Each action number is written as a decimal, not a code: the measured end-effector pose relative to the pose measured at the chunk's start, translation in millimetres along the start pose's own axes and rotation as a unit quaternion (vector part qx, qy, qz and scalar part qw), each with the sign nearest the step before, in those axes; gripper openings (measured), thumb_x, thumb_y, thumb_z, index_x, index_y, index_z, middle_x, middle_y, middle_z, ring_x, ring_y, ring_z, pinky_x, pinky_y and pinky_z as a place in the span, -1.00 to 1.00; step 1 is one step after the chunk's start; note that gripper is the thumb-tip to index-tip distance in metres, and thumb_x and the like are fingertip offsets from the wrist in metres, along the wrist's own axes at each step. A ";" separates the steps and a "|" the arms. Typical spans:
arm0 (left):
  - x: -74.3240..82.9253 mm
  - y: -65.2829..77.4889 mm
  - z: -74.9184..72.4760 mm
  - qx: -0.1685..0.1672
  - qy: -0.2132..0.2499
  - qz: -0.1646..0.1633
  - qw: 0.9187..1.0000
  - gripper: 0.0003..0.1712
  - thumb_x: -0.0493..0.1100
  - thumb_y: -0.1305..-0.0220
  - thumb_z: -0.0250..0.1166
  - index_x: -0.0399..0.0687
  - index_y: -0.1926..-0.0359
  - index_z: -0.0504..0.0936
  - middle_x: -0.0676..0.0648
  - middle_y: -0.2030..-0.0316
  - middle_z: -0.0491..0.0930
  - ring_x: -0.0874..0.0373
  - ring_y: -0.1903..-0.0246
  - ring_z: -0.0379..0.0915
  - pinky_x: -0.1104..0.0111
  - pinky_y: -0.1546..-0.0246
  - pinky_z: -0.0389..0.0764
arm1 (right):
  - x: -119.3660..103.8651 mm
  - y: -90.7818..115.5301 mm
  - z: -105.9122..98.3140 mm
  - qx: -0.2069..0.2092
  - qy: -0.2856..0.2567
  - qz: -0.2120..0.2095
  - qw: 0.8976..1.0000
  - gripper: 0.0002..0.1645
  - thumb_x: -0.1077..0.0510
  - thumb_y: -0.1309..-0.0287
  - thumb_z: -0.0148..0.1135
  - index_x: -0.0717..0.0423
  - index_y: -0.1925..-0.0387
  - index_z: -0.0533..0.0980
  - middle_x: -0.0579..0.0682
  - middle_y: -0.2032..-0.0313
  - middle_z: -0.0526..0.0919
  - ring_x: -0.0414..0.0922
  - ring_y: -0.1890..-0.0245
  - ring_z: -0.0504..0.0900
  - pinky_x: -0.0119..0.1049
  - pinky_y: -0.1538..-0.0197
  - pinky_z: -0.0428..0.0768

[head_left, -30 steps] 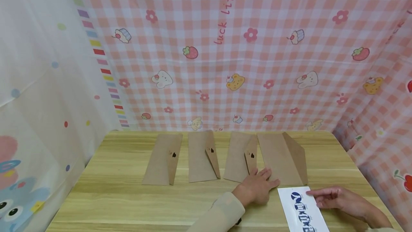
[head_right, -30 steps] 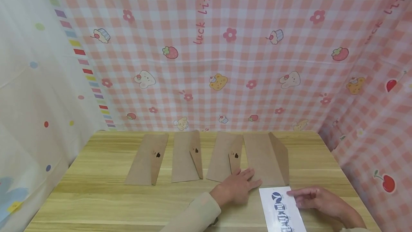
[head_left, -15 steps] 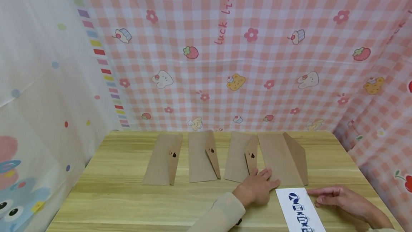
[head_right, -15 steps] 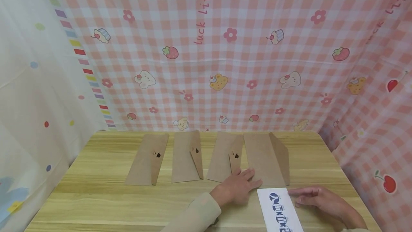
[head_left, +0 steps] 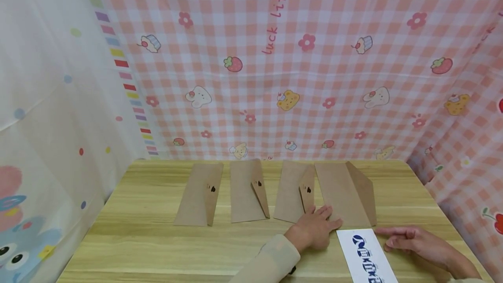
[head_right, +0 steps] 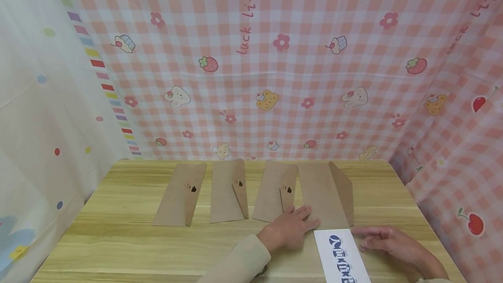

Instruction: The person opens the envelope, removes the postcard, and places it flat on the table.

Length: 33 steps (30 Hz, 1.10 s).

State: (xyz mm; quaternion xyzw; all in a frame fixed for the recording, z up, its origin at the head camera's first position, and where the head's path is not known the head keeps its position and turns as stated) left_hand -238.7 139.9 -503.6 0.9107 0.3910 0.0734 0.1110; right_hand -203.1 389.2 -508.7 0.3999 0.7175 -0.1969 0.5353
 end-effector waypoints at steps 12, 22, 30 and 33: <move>0.2 -1.2 1.2 0.004 0.000 -0.003 1.000 -0.28 -0.04 -0.38 0.08 0.62 -0.47 0.13 0.18 -0.52 0.04 0.34 -0.51 -0.16 0.32 -0.49 -0.03 | -0.2 1.7 1.7 -0.023 -0.050 -0.008 0.998 -0.56 0.37 -0.46 -0.12 0.36 -0.28 0.42 -0.06 0.06 0.73 -0.34 0.07 0.62 -0.53 0.13 0.47; 1.8 -0.1 -0.7 0.015 -0.010 -0.004 1.000 -0.27 -0.05 -0.36 0.12 0.60 -0.47 0.16 0.17 -0.51 0.07 0.32 -0.50 -0.12 0.29 -0.48 0.01 | 0.8 0.7 1.5 -0.027 -0.094 0.028 0.995 -0.55 0.30 -0.50 -0.14 0.41 -0.30 0.35 0.04 0.17 0.74 -0.31 0.38 0.45 -0.21 0.38 0.24; 2.0 1.2 -1.2 0.033 -0.025 0.011 0.999 -0.30 -0.03 -0.39 0.09 0.52 -0.49 0.16 0.11 -0.52 0.07 0.26 -0.51 -0.09 0.27 -0.48 0.03 | -0.9 0.0 4.1 -0.033 -0.106 0.027 0.993 -0.53 0.29 -0.51 -0.17 0.48 -0.31 0.29 0.07 0.15 0.72 -0.15 0.43 0.39 -0.19 0.36 0.22; 1.2 2.1 -1.1 0.047 -0.027 0.018 0.998 -0.35 -0.01 -0.44 0.04 0.48 -0.49 0.17 0.09 -0.52 0.08 0.25 -0.51 -0.07 0.27 -0.48 0.04 | -2.5 -0.9 3.9 -0.017 -0.073 0.027 0.997 -0.53 0.27 -0.51 -0.15 0.52 -0.29 0.28 0.04 0.17 0.71 -0.15 0.44 0.41 -0.20 0.38 0.27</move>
Point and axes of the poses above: each hand's wrist, its own y-axis away from the middle knuckle, its own z-axis out of the palm, x = y × z, the point moved 5 cm from there along -y, towards the middle knuckle
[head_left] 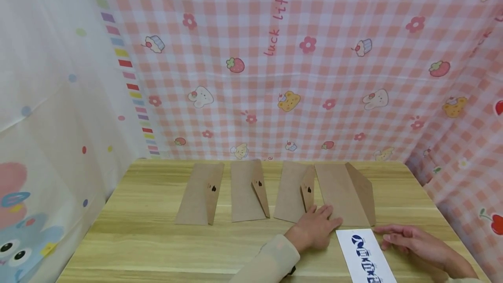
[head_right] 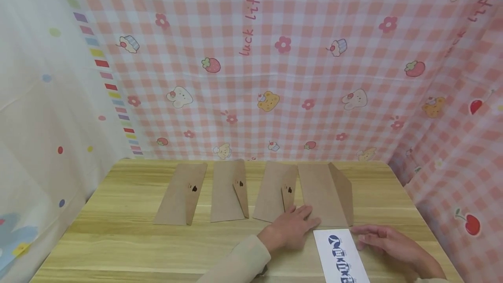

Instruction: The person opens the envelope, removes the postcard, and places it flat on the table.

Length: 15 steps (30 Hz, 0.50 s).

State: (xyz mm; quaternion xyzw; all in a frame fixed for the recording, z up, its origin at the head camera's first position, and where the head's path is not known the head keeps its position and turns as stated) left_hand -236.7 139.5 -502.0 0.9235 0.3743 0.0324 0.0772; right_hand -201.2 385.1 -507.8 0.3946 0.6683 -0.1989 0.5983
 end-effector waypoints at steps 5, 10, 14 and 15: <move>-2.1 3.1 -2.7 0.012 0.019 0.005 1.000 -0.39 -0.01 -0.49 -0.02 0.43 -0.50 0.17 0.09 -0.52 0.06 0.25 -0.51 -0.08 0.27 -0.48 0.02 | -6.0 -2.7 -0.3 0.025 0.049 0.000 0.999 -0.53 0.25 -0.51 -0.12 0.56 -0.24 0.31 0.03 0.20 0.70 -0.15 0.46 0.44 -0.25 0.38 0.37; -5.9 6.0 -6.2 0.024 0.030 0.015 0.999 -0.42 0.01 -0.54 -0.09 0.40 -0.52 0.14 0.08 -0.52 0.07 0.24 -0.51 -0.07 0.28 -0.48 0.01 | -13.8 -7.4 0.5 0.034 0.069 -0.025 0.997 -0.54 0.28 -0.50 -0.12 0.58 -0.23 0.30 0.09 0.21 0.69 -0.07 0.48 0.43 -0.26 0.36 0.42; -11.5 7.6 -10.1 0.046 0.022 0.023 0.998 -0.42 0.02 -0.53 -0.06 0.33 -0.51 0.17 0.08 -0.50 0.14 0.24 -0.49 0.00 0.29 -0.47 0.06 | -19.1 -13.0 2.2 0.035 0.061 -0.039 0.997 -0.56 0.30 -0.49 -0.10 0.54 -0.24 0.33 0.10 0.20 0.71 -0.09 0.50 0.44 -0.28 0.38 0.46; -13.3 8.4 -11.3 0.051 0.021 0.024 0.998 -0.42 0.01 -0.52 -0.05 0.31 -0.51 0.19 0.07 -0.49 0.16 0.24 -0.48 0.03 0.28 -0.47 0.08 | -20.2 -14.8 2.6 0.039 0.059 -0.032 0.997 -0.56 0.28 -0.49 -0.09 0.52 -0.24 0.34 0.08 0.21 0.71 -0.14 0.49 0.46 -0.30 0.38 0.47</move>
Point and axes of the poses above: each hand's wrist, its own y-axis away from the middle knuckle, its own z-axis out of the palm, x = y × z, the point moved 5 cm from there along -y, towards the middle knuckle
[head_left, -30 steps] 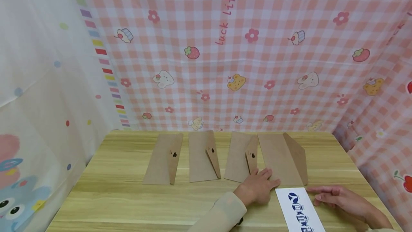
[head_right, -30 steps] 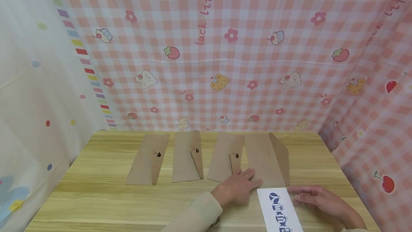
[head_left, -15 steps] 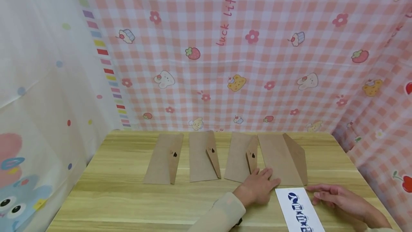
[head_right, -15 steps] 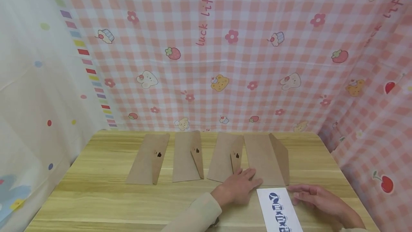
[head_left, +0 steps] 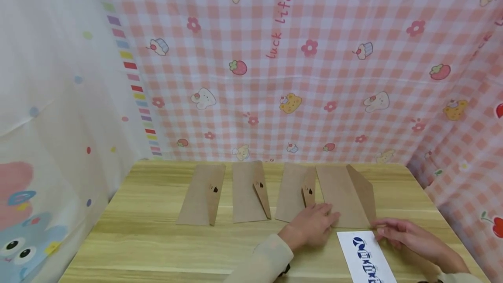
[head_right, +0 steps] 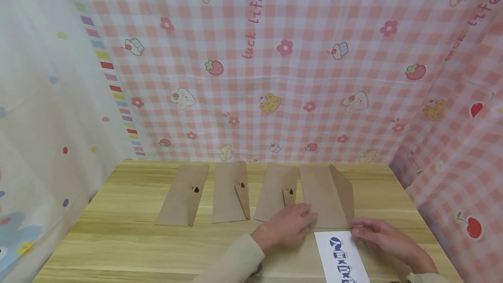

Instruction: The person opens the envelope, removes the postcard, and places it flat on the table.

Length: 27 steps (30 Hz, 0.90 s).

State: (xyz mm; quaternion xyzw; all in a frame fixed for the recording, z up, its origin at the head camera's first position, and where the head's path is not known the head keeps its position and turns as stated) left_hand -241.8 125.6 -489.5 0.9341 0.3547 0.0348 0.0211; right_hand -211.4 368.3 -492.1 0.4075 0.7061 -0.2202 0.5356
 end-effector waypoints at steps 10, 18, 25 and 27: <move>-12.5 10.3 -7.1 0.055 0.007 0.017 0.998 -0.46 -0.06 -0.47 0.05 0.14 -0.43 0.36 0.01 -0.37 0.38 0.20 -0.40 0.22 0.34 -0.42 0.18 | -8.7 -20.1 5.2 0.028 0.018 0.016 0.999 -0.48 0.22 -0.47 -0.01 0.58 -0.25 0.30 0.05 0.28 0.63 -0.06 0.54 0.40 -0.32 0.41 0.48; -24.8 18.6 -8.2 0.082 0.006 0.015 0.997 -0.47 -0.08 -0.45 0.07 0.08 -0.41 0.40 -0.04 -0.31 0.44 0.14 -0.34 0.31 0.34 -0.37 0.27 | -15.9 -35.6 12.7 0.064 0.033 0.058 0.996 -0.46 0.10 -0.45 0.07 0.40 -0.29 0.37 0.22 0.09 0.63 -0.28 0.36 0.52 -0.36 0.35 0.52; -37.0 25.2 -7.4 0.098 0.002 0.010 0.995 -0.48 -0.11 -0.44 0.08 -0.01 -0.39 0.41 -0.12 -0.33 0.43 0.08 -0.33 0.34 0.31 -0.37 0.29 | -20.1 -54.2 19.7 0.097 0.060 0.049 0.992 -0.47 0.07 -0.42 0.12 0.35 -0.25 0.42 0.31 -0.10 0.58 -0.19 0.13 0.60 -0.30 0.18 0.62; -39.4 27.6 -6.4 0.098 0.002 0.010 0.995 -0.48 -0.12 -0.45 0.08 -0.03 -0.38 0.41 -0.13 -0.33 0.42 0.07 -0.34 0.33 0.30 -0.38 0.28 | -19.8 -58.9 21.8 0.101 0.049 0.042 0.993 -0.46 0.08 -0.41 0.13 0.37 -0.25 0.41 0.34 -0.11 0.57 -0.18 0.09 0.62 -0.28 0.13 0.64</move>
Point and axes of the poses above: each hand's wrist, its own y-axis away from the middle knuckle, its own z-axis out of the palm, x = y × z, the point moved 5 cm from there along -y, towards the middle knuckle
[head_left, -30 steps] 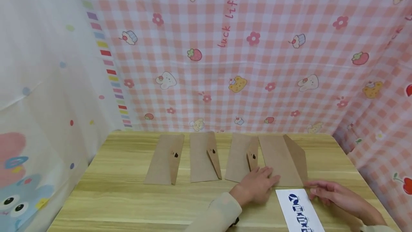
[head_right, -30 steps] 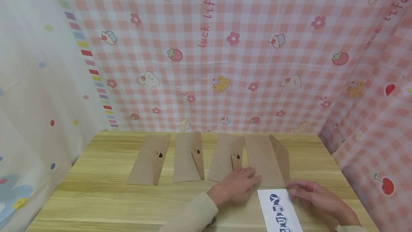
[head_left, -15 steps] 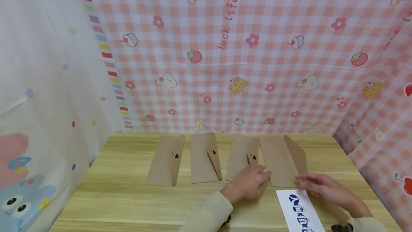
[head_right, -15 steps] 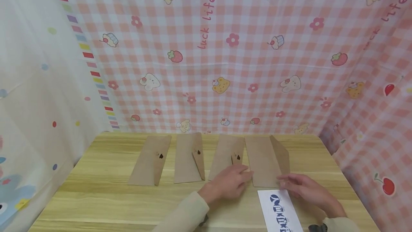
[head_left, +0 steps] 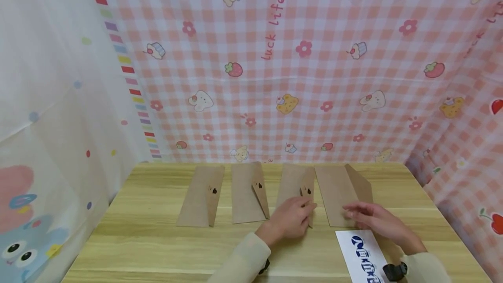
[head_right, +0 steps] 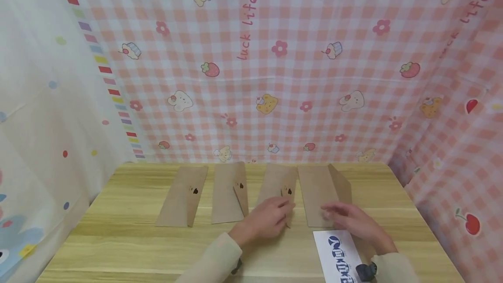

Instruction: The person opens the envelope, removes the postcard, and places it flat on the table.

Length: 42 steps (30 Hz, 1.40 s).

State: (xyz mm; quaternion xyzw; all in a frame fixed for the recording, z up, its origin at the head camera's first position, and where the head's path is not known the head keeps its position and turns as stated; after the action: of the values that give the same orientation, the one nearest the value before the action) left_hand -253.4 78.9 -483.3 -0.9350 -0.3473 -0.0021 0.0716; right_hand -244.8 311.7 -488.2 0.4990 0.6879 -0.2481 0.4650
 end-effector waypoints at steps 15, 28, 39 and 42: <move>-25.5 22.9 1.0 -0.009 0.049 -0.046 0.998 -0.47 -0.12 -0.45 0.11 -0.02 -0.40 0.40 -0.15 -0.36 0.39 0.04 -0.39 0.25 0.23 -0.42 0.22 | -14.7 -36.7 29.6 0.065 -0.040 0.006 0.997 -0.42 0.17 -0.39 0.15 0.39 -0.31 0.32 0.24 0.04 0.56 -0.09 0.22 0.61 -0.32 0.26 0.64; -36.0 32.2 0.3 -0.030 0.045 -0.071 0.996 -0.45 -0.07 -0.47 0.08 0.00 -0.43 0.36 -0.16 -0.41 0.31 0.01 -0.42 0.18 0.16 -0.44 0.19 | -23.2 -63.5 59.3 0.088 -0.053 0.025 0.994 -0.34 0.20 -0.37 0.16 0.43 -0.36 0.21 0.38 -0.09 0.48 -0.08 0.36 0.56 -0.32 0.34 0.59; -40.3 39.9 3.7 -0.091 0.055 -0.110 0.988 -0.41 0.02 -0.53 -0.01 0.05 -0.50 0.24 -0.16 -0.50 0.14 0.02 -0.50 0.01 0.15 -0.48 0.07 | -29.8 -76.2 73.1 0.064 -0.054 0.044 0.996 -0.17 0.13 -0.30 0.24 0.35 -0.44 0.12 0.40 -0.30 0.31 -0.05 0.36 0.56 -0.29 0.35 0.57; -41.2 41.1 4.6 -0.100 0.056 -0.115 0.987 -0.40 0.04 -0.53 -0.01 0.06 -0.50 0.23 -0.16 -0.50 0.12 0.01 -0.50 -0.01 0.16 -0.48 0.06 | -31.4 -79.6 76.1 0.067 -0.046 0.044 0.996 -0.16 0.12 -0.29 0.25 0.33 -0.45 0.12 0.40 -0.33 0.30 -0.06 0.36 0.57 -0.27 0.31 0.56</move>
State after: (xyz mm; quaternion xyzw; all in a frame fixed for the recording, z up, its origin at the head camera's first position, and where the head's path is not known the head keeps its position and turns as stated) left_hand -258.2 22.1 -495.5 -0.8896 -0.4462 -0.0970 -0.0038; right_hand -285.7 205.9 -503.9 0.5467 0.6248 -0.2956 0.4726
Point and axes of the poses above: each hand's wrist, its own y-axis away from the middle knuckle, its own z-axis out of the palm, x = y × z, the point moved 5 cm from there along -y, towards the middle knuckle
